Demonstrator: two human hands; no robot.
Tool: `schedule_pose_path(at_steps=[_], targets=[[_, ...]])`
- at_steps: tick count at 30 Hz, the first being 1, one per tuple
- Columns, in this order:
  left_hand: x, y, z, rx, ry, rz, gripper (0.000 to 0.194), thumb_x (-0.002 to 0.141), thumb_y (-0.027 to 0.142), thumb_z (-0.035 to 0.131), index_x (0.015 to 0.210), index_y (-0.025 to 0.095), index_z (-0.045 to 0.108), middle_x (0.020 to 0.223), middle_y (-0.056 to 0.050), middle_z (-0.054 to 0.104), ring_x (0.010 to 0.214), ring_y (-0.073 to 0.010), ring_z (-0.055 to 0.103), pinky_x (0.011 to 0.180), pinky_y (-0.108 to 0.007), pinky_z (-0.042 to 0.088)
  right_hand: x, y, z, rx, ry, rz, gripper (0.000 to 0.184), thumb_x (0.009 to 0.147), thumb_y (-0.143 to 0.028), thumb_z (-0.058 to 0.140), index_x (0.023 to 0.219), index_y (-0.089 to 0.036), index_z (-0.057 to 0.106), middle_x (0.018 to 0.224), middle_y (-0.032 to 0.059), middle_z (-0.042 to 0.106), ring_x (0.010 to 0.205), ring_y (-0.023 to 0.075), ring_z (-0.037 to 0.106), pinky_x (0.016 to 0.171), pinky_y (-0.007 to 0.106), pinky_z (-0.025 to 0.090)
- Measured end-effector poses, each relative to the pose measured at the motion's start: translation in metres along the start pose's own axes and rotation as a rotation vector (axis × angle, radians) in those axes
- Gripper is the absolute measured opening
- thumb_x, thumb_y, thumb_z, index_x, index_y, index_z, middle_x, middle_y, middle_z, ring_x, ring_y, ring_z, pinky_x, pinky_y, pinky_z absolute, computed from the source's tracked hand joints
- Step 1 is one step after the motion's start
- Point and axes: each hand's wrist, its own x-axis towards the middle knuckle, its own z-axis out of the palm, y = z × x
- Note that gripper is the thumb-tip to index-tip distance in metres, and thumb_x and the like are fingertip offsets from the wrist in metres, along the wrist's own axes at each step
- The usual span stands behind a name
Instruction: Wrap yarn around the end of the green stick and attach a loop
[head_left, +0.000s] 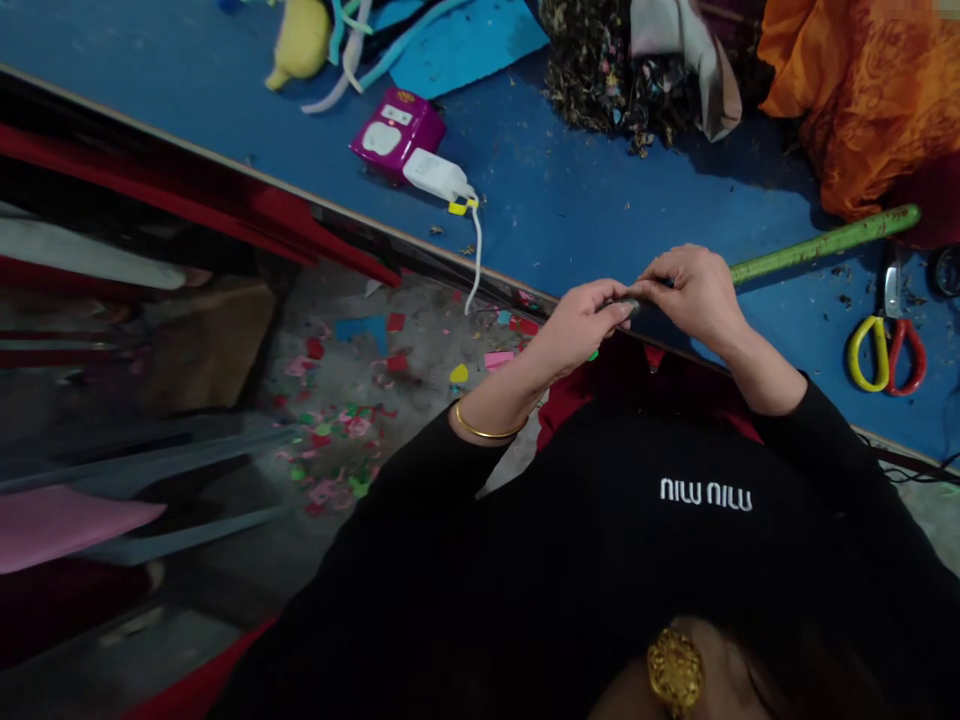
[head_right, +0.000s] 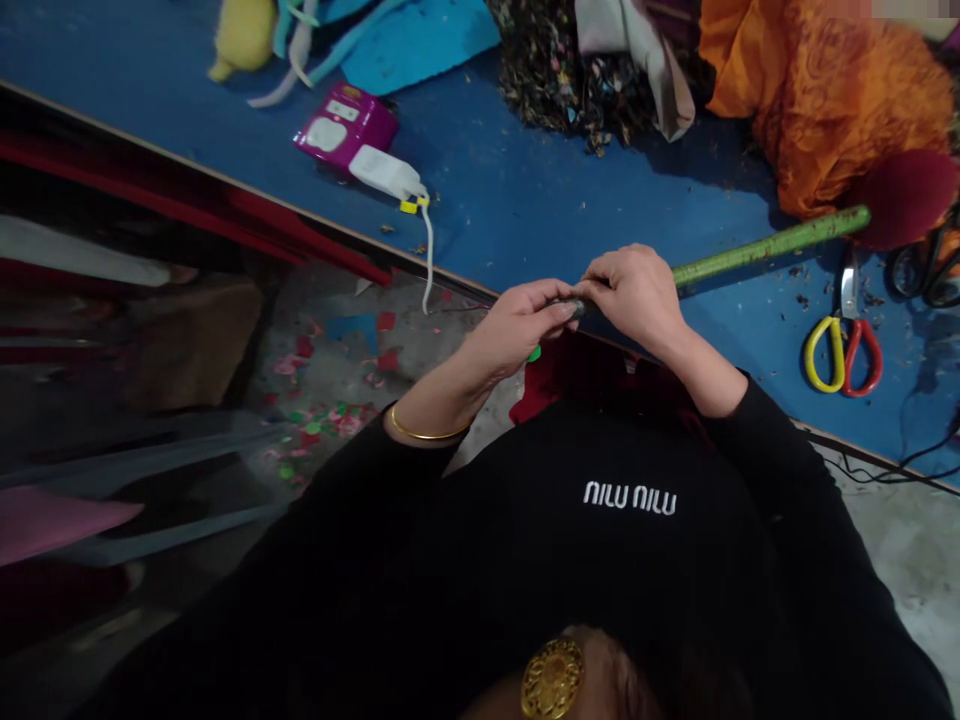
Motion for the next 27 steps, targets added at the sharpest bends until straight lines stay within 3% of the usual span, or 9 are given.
schedule_pose_path(at_steps=[2,5,8,11,14,17,20,23,27], targets=[[0.000,-0.005,0.001,0.032,-0.001,0.028,0.003,0.089,0.017,0.057,0.087,0.017,0.057,0.069,0.004,0.055,0.055,-0.0073,0.040,0.056,-0.022,0.030,0.000,-0.001,0.004,-0.056,-0.016,0.052,0.019,0.092,-0.031,0.068,0.080,-0.020,0.079,0.086,0.0069,0.077,0.086,0.0208,0.066,0.083,0.035,0.047],[0.000,-0.010,0.001,0.104,0.027,0.071,0.004,0.089,0.020,0.058,0.088,0.017,0.060,0.072,0.003,0.057,0.059,-0.0086,0.041,0.057,-0.023,0.031,0.002,-0.001,0.009,-0.102,0.011,0.065,0.021,0.094,-0.030,0.065,0.078,-0.020,0.075,0.086,0.0085,0.075,0.088,0.0225,0.065,0.084,0.036,0.047],[0.001,-0.010,0.001,0.108,0.054,0.083,0.010,0.090,0.019,0.059,0.097,0.015,0.065,0.074,0.002,0.059,0.060,-0.0087,0.042,0.058,-0.023,0.031,0.002,0.005,0.010,-0.018,0.223,0.049,0.038,0.107,-0.038,0.047,0.084,-0.021,0.071,0.087,0.0079,0.069,0.089,0.0213,0.065,0.088,0.038,0.050],[0.001,-0.008,0.001,0.030,0.031,0.034,0.012,0.092,0.016,0.058,0.101,0.014,0.067,0.072,0.003,0.059,0.055,-0.0071,0.041,0.056,-0.022,0.030,-0.006,0.015,0.006,0.117,0.457,0.064,0.060,0.112,-0.049,0.021,0.088,-0.022,0.069,0.078,0.0057,0.060,0.078,0.0198,0.062,0.082,0.039,0.052],[0.001,-0.001,0.001,-0.062,0.015,-0.031,0.013,0.093,0.010,0.056,0.099,0.014,0.067,0.069,0.003,0.058,0.049,-0.0054,0.036,0.052,-0.021,0.027,-0.023,0.023,0.002,0.148,0.567,0.076,0.062,0.109,-0.059,0.026,0.085,-0.021,0.068,0.070,0.0045,0.056,0.071,0.0211,0.060,0.078,0.042,0.054],[0.002,0.007,0.001,-0.141,0.006,-0.091,0.015,0.094,0.007,0.053,0.095,0.013,0.066,0.066,0.002,0.057,0.045,-0.0037,0.031,0.048,-0.021,0.019,-0.038,0.025,0.003,0.045,0.474,-0.022,0.048,0.102,-0.064,0.050,0.100,-0.021,0.072,0.093,0.0081,0.069,0.095,0.0260,0.067,0.099,0.051,0.053],[0.002,0.014,0.001,-0.174,0.007,-0.117,0.015,0.094,0.006,0.053,0.091,0.013,0.066,0.065,0.002,0.056,0.044,-0.0030,0.029,0.047,-0.021,0.017,-0.039,0.021,0.010,-0.070,0.300,-0.147,0.043,0.099,-0.061,0.058,0.117,-0.025,0.071,0.116,0.0084,0.072,0.118,0.0287,0.065,0.124,0.058,0.034],[0.001,0.015,0.003,-0.167,0.032,-0.117,0.012,0.093,0.007,0.056,0.089,0.014,0.064,0.064,0.003,0.055,0.046,-0.0035,0.032,0.047,-0.020,0.019,-0.032,0.016,0.016,-0.103,0.226,-0.166,0.035,0.101,-0.056,0.056,0.113,-0.028,0.074,0.110,0.0052,0.073,0.114,0.0254,0.065,0.128,0.055,0.026],[-0.002,0.011,0.008,-0.136,0.027,-0.115,0.009,0.092,0.009,0.056,0.092,0.014,0.063,0.064,0.004,0.054,0.047,-0.0042,0.035,0.049,-0.019,0.022,-0.025,0.011,0.018,-0.067,0.198,-0.116,0.029,0.104,-0.041,0.053,0.094,-0.026,0.076,0.094,0.0024,0.073,0.098,0.0206,0.066,0.123,0.052,0.032]])
